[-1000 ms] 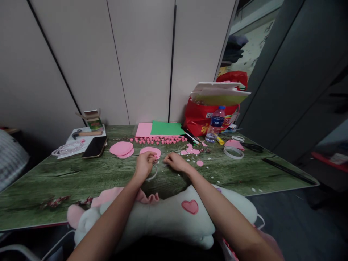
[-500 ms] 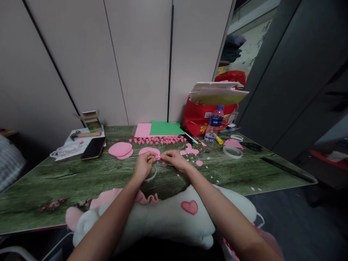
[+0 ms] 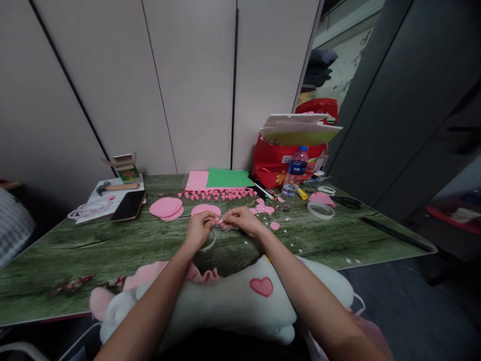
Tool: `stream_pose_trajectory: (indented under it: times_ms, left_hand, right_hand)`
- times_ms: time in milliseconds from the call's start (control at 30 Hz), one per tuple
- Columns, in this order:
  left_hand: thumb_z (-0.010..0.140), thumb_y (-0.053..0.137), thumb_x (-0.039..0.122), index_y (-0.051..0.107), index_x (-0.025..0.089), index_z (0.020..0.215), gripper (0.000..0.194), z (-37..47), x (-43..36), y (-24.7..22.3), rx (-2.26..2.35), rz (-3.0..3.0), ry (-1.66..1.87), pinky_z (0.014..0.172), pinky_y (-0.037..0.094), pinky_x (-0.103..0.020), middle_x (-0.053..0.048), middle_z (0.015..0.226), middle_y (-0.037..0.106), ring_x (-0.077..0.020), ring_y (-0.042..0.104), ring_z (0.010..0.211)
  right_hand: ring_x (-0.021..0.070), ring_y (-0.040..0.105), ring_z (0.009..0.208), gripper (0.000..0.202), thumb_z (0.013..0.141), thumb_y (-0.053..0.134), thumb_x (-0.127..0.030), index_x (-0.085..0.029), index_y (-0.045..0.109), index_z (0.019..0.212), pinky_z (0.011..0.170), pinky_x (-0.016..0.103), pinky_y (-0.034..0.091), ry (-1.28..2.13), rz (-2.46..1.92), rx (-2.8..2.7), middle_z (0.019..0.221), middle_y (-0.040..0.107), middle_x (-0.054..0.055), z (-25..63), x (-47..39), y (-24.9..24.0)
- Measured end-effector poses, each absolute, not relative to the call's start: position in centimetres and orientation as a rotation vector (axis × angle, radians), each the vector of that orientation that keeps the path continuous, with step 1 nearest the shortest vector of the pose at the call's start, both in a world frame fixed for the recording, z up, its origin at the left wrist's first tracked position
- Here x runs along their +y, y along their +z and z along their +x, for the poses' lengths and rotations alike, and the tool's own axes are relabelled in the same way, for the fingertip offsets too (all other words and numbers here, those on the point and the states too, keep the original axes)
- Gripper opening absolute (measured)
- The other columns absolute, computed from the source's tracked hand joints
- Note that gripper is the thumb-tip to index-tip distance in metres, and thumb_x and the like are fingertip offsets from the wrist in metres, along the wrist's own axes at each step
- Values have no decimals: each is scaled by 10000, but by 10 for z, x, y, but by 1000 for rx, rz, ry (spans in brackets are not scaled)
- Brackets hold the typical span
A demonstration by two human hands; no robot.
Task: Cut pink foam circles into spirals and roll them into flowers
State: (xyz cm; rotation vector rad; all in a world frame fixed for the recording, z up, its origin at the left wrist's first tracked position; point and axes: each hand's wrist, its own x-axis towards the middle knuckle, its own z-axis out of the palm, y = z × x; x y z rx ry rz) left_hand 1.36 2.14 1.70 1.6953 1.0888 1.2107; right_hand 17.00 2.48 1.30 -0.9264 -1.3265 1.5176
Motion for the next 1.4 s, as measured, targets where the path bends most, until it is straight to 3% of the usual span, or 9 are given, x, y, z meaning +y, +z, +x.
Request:
stream_pose_trajectory:
  times_ms: [1400]
  left_hand:
    - [575,559,132,633,131,667,118,16,15,18,1032,1740,1044,547,413,-212,-20,567,623,-124,562,550]
  right_hand:
    - [127,608,563,141,511,652,-225,-110,611,581,647,262,487,1590,-968,-1484,529,630,3,178,27,9]
